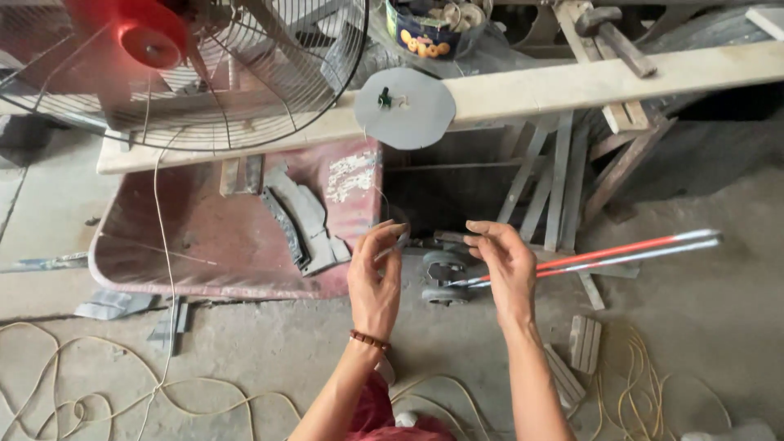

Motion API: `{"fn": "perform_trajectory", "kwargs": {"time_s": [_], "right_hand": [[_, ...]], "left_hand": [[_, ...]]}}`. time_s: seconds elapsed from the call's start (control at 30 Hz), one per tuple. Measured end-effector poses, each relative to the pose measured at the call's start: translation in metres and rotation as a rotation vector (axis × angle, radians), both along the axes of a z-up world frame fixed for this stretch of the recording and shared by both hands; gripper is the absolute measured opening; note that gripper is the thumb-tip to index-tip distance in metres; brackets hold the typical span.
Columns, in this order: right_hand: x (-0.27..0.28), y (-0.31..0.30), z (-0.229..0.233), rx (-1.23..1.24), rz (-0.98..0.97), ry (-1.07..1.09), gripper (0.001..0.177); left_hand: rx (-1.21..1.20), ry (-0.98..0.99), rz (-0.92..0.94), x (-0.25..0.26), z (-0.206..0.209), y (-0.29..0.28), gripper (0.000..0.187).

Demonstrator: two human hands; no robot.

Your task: Inspecting and sorting various metal parts, grinding discs, and electronic components in containers on a workbench.

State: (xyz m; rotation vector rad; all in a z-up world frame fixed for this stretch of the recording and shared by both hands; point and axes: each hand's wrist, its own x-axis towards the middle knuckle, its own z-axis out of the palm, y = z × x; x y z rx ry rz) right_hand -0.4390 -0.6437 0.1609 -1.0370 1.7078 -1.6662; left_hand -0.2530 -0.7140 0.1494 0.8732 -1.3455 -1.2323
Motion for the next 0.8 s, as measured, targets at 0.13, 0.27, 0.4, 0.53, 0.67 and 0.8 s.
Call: {"fn": "perform_trajectory", "kwargs": {"time_s": [0.13, 0.27, 0.4, 0.53, 0.67, 0.8], "right_hand": [[-0.021, -0.047, 0.016, -0.027, 0.005, 0.053, 0.019], [-0.037, -0.087, 0.022, -0.039, -0.076, 0.061, 0.018], [-0.049, -0.111, 0.013, -0.021, -0.09, 0.031, 0.019], [-0.057, -0.139, 0.007, -0.006, -0.072, 0.012, 0.019], [-0.061, -0.165, 0.012, -0.025, -0.025, -0.015, 0.018], [-0.067, -0.186, 0.017, -0.03, -0.032, -0.023, 0.018]], "left_hand": [[-0.054, 0.014, -0.012, -0.027, 0.021, -0.032, 0.03], [-0.081, 0.006, -0.077, -0.047, 0.037, -0.063, 0.032], [-0.072, 0.008, -0.078, -0.062, 0.033, -0.083, 0.032], [-0.098, 0.02, -0.06, -0.065, 0.03, -0.099, 0.032], [-0.046, 0.04, -0.056, -0.077, 0.034, -0.114, 0.03], [-0.004, 0.057, -0.082, -0.098, 0.037, -0.132, 0.031]]}}
